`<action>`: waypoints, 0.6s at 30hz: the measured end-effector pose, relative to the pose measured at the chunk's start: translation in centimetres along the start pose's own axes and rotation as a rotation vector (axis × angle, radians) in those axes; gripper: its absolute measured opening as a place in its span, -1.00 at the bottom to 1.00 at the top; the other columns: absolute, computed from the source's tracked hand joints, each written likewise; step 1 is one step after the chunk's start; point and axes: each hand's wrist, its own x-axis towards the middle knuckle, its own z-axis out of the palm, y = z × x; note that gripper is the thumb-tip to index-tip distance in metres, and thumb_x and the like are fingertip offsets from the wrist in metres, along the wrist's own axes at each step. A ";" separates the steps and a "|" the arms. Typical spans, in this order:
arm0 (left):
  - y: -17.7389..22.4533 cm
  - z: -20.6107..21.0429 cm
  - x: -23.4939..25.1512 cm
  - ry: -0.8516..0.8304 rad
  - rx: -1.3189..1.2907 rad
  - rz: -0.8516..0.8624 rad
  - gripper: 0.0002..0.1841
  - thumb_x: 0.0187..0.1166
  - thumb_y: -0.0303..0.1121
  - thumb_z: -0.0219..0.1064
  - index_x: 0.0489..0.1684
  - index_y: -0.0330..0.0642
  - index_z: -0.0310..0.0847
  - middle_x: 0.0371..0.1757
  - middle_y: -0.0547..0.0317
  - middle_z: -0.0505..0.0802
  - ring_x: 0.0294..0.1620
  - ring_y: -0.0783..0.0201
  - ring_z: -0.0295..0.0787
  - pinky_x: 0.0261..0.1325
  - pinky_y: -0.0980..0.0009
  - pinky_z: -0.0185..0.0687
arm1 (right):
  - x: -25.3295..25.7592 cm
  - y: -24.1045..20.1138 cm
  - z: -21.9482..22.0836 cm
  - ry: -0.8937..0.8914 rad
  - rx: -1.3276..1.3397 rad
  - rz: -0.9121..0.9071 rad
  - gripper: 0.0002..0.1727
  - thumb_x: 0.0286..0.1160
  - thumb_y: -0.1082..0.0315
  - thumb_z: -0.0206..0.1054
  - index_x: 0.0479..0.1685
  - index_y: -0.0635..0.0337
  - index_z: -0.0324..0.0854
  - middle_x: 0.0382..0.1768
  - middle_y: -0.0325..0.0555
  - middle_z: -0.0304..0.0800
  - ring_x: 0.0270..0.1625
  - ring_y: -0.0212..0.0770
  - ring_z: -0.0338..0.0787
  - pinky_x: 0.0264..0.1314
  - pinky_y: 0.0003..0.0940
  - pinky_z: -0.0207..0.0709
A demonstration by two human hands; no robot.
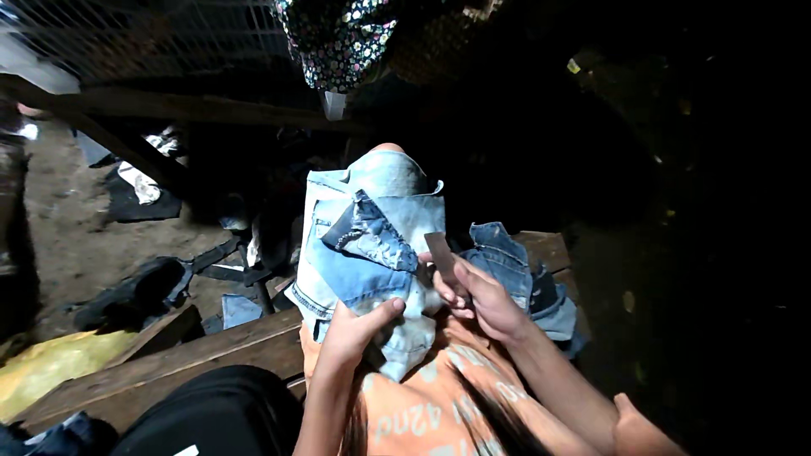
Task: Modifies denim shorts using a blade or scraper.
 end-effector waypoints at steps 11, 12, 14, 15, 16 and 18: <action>0.4 0.3 -0.2 -0.030 0.064 0.018 -0.65 0.23 -0.74 0.39 -0.07 -0.15 0.64 -0.27 0.45 0.92 -0.20 0.55 0.87 0.00 0.53 0.83 | -1.3 -0.2 1.2 0.090 -0.924 -0.414 -0.35 0.74 -0.03 0.13 0.64 0.25 0.44 -0.18 -0.06 0.78 -0.26 -0.35 0.69 -0.13 -0.40 0.63; 0.5 0.4 -0.3 -0.020 0.060 0.009 -0.65 0.25 -0.74 0.38 -0.05 -0.16 0.62 -0.27 0.44 0.92 -0.21 0.55 0.88 0.00 0.53 0.83 | -1.1 -0.3 0.9 0.099 -0.871 -0.411 -0.35 0.75 -0.03 0.11 0.63 0.27 0.44 -0.19 -0.11 0.76 -0.26 -0.44 0.66 -0.15 -0.50 0.60; 0.5 0.4 -0.6 0.011 0.065 -0.001 -0.66 0.25 -0.73 0.37 -0.05 -0.17 0.62 -0.29 0.44 0.92 -0.23 0.55 0.88 -0.02 0.54 0.83 | -0.9 -0.7 0.3 0.075 -0.793 -0.397 -0.29 0.76 -0.08 0.08 0.67 0.31 0.36 -0.26 -0.25 0.66 -0.31 -0.58 0.57 -0.24 -0.64 0.53; 0.5 0.5 -0.6 0.031 0.075 -0.007 -0.67 0.25 -0.71 0.38 -0.07 -0.16 0.63 -0.31 0.44 0.92 -0.25 0.55 0.87 -0.04 0.54 0.83 | -1.0 -0.8 0.1 0.052 -0.780 -0.388 -0.26 0.74 -0.11 0.09 0.68 0.31 0.34 -0.28 -0.25 0.67 -0.32 -0.57 0.59 -0.23 -0.60 0.55; 0.5 0.6 -0.6 0.053 0.092 -0.016 -0.70 0.25 -0.67 0.40 -0.08 -0.16 0.64 -0.32 0.43 0.91 -0.26 0.55 0.87 -0.06 0.55 0.83 | -1.0 -0.8 0.1 0.033 -0.785 -0.381 -0.24 0.70 -0.13 0.15 0.68 0.29 0.36 -0.28 -0.22 0.70 -0.32 -0.52 0.61 -0.21 -0.54 0.58; 0.6 1.0 -0.6 0.109 0.129 -0.055 -0.76 0.28 -0.59 0.43 -0.11 -0.18 0.67 -0.34 0.43 0.90 -0.27 0.56 0.85 -0.05 0.54 0.82 | -0.7 -0.8 0.3 0.052 -0.819 -0.391 -0.18 0.51 -0.11 0.37 0.64 0.30 0.41 -0.29 -0.18 0.72 -0.34 -0.49 0.61 -0.23 -0.54 0.56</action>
